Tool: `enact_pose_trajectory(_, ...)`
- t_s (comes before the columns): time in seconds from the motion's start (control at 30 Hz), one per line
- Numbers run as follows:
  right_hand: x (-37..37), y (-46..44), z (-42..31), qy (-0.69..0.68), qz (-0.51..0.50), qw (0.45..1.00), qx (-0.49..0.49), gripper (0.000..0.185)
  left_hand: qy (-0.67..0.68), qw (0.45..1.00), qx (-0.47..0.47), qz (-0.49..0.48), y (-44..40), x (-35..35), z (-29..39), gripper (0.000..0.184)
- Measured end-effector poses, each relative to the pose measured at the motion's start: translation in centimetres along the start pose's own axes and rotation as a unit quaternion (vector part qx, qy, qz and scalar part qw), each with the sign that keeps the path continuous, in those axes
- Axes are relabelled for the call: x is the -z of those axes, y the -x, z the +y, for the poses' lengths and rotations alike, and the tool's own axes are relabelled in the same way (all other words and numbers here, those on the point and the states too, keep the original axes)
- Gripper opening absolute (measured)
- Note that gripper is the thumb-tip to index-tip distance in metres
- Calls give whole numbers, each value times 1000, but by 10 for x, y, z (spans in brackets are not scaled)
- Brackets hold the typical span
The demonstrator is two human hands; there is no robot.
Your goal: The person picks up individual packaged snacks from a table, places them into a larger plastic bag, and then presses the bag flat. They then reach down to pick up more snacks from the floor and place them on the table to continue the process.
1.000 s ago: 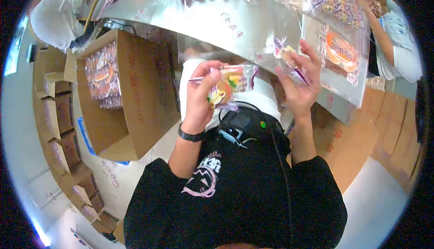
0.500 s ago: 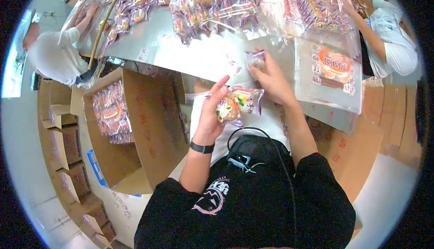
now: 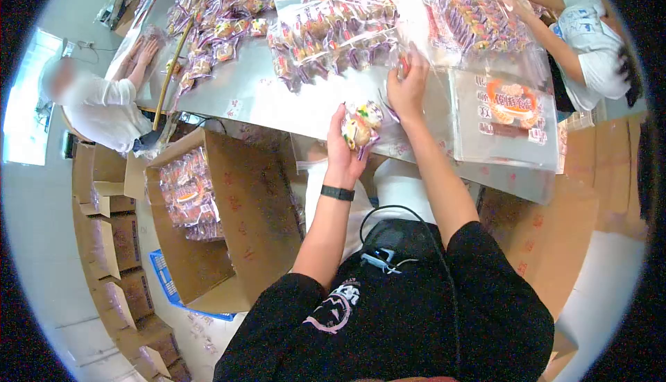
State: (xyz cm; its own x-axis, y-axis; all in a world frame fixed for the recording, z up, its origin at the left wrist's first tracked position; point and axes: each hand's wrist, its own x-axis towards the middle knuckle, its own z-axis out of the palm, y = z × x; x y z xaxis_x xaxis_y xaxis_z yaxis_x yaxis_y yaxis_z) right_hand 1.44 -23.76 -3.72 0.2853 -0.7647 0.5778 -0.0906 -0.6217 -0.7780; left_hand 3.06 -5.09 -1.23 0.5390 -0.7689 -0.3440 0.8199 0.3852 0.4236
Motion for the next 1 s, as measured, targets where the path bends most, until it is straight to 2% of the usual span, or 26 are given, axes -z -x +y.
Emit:
enact_pose_trajectory(0.1, -19, -9, 5, -38, 37, 999, -13, 57, -10, 998, -34, 49, -4, -6, -2, 45)
enact_pose_trajectory(0.13, -22, -11, 4, -25, 40, 999, -10, 52, -9, 1000, -5, 20, -9, 2, -1, 48)
enact_pose_trajectory(0.17, -23, -14, 4, -5, 40, 999, 32, 54, -41, 997, -42, 47, -10, 5, -5, 52)
enact_pose_trajectory(0.23, -19, -22, 6, 36, 33, 992, 119, 58, -97, 983, -116, 102, -5, 1, -18, 65)
enact_pose_trajectory(0.27, -20, -26, 6, 67, 46, 988, 130, 57, -81, 989, -107, 56, -6, 14, -16, 84)
enact_pose_trajectory(0.37, -21, -32, -1, 114, 6, 990, 88, 57, -102, 986, -111, 74, -1, 4, -16, 81)
enact_pose_trajectory(0.47, -23, -37, -3, 230, -61, 962, 137, 56, -112, 984, -109, 80, -1, 4, -16, 83)
enact_pose_trajectory(0.57, -26, -37, 15, 261, -96, 957, 87, 57, -123, 980, -120, 99, -2, 2, -18, 85)
enact_pose_trajectory(0.67, -8, -44, 4, 226, -49, 958, 170, 51, -137, 979, -114, 97, -3, 4, -20, 84)
enact_pose_trajectory(0.77, -1, -50, -18, 295, -123, 941, 110, 49, -144, 977, -117, 102, -5, 4, -23, 81)
enact_pose_trajectory(0.87, -1, -46, -10, 341, -108, 919, 164, 44, -169, 969, -155, 92, -11, 14, -28, 77)
enact_pose_trajectory(1.0, 2, -48, -2, 331, -129, 919, 173, 31, -223, 953, -183, 96, -11, 12, -31, 73)
